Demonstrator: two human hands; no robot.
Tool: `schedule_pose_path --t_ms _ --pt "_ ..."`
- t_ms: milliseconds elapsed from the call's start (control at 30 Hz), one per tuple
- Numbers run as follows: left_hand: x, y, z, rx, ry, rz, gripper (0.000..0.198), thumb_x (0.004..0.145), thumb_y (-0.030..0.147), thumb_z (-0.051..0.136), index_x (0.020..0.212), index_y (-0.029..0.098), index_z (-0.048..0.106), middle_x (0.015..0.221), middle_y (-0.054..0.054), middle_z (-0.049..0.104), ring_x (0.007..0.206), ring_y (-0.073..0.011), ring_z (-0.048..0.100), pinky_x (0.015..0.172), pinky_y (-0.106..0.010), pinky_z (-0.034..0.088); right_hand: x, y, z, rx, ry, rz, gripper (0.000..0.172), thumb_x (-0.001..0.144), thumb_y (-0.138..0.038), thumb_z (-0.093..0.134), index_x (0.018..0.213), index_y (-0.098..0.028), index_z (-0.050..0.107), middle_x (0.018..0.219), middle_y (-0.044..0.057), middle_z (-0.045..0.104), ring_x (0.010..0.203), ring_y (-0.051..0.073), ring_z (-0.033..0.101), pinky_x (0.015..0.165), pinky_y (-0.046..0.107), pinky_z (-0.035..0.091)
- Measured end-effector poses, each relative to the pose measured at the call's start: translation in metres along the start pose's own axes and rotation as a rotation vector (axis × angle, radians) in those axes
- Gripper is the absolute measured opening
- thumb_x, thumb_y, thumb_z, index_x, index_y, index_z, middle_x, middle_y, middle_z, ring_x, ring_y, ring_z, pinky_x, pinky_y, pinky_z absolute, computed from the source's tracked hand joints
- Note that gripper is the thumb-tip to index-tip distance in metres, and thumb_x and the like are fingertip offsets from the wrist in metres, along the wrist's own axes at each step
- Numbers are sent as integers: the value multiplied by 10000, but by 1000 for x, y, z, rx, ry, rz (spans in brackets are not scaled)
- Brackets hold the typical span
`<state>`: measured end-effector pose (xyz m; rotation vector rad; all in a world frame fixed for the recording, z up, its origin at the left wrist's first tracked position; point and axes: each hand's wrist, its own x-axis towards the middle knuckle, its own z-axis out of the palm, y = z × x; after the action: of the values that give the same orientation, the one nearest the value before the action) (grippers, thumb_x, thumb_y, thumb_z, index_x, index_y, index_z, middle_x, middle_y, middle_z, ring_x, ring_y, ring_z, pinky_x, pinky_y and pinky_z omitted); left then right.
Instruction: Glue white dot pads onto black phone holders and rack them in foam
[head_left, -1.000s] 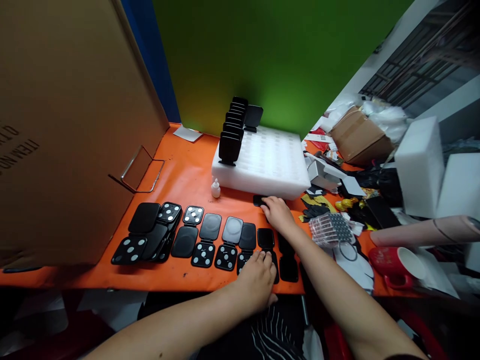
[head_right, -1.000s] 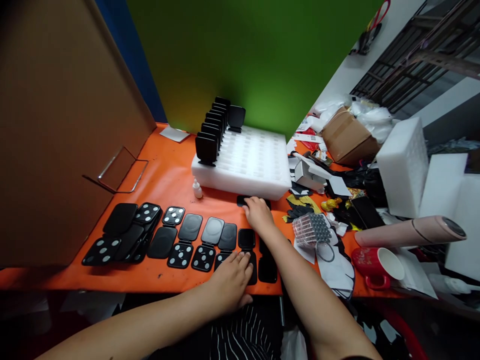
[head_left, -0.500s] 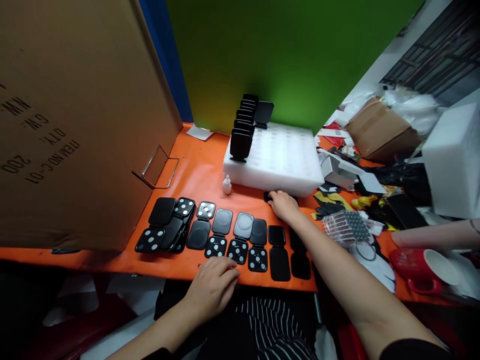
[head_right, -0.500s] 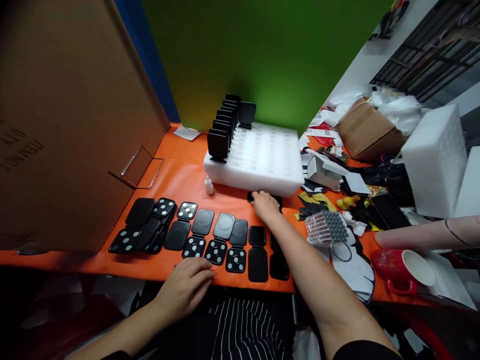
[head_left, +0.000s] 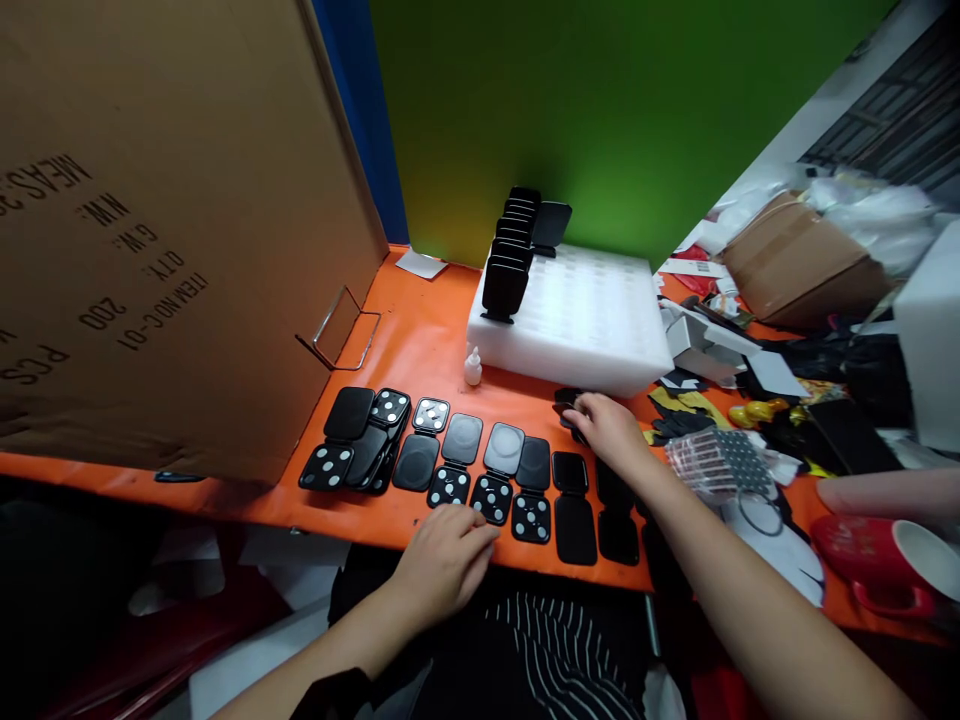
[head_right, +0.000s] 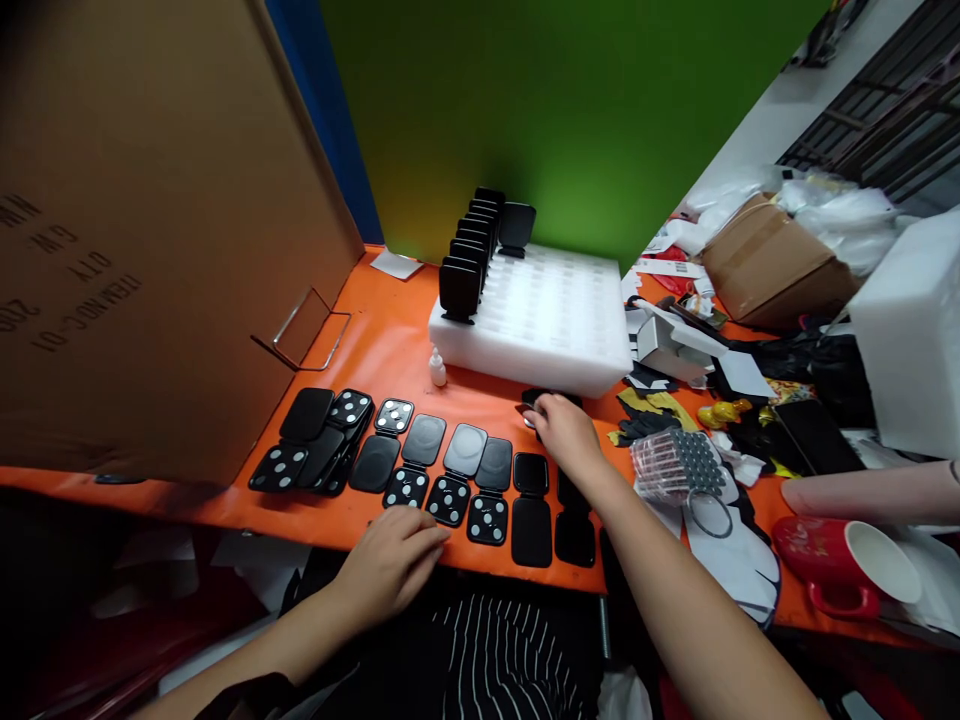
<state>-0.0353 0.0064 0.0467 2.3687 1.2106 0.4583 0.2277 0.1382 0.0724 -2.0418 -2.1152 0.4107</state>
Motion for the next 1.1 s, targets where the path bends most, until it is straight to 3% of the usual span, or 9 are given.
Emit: schedule_pose_path --t_ms 133,233,300,433,667,900,1100 --pt "38 -11 -21 36 38 -7 230 860 221 398 1011 231 572 970 -39 554 928 -181 486 820 -335 379 -62 4 5 441 -224 115 262 774 -440 464 690 -196 507 601 -22 517 564 128 482 523 227 331" --pt "82 -14 -30 105 -52 56 208 861 276 420 989 245 581 1084 -25 525 1020 -192 448 885 -338 338 -98 -3 22 620 -369 157 271 752 -427 493 625 -192 454 544 -47 445 511 101 420 487 210 303" --pt "109 -14 -28 164 -189 115 214 841 331 455 989 242 582 1095 -27 518 1023 -200 444 877 -333 337 -111 -10 35 658 -398 168 295 744 -420 500 582 -192 408 522 -58 394 496 89 375 471 204 277" --pt "142 -12 -11 196 -330 171 268 689 440 623 842 220 627 908 -38 558 895 -217 486 774 -323 371 -116 -19 55 723 -434 244 313 742 -435 481 570 -198 371 492 -64 385 467 85 362 460 202 289" --pt "154 -17 1 219 -426 183 375 574 513 693 800 220 629 917 -54 537 916 -240 447 758 -326 345 -115 -19 67 699 -421 285 276 762 -408 460 593 -196 406 509 -46 455 452 92 408 449 204 311" --pt "163 -19 1 196 -528 167 338 601 534 661 772 244 636 945 -45 526 955 -244 417 788 -334 317 -118 -23 62 580 -355 200 295 793 -408 425 590 -194 425 542 -43 466 522 105 428 505 209 316" --pt "165 -19 3 207 -535 166 348 613 544 642 784 240 637 962 -55 526 963 -254 409 796 -349 309 -116 -26 60 503 -385 227 297 786 -414 424 583 -198 421 543 -35 496 525 113 441 506 214 303"
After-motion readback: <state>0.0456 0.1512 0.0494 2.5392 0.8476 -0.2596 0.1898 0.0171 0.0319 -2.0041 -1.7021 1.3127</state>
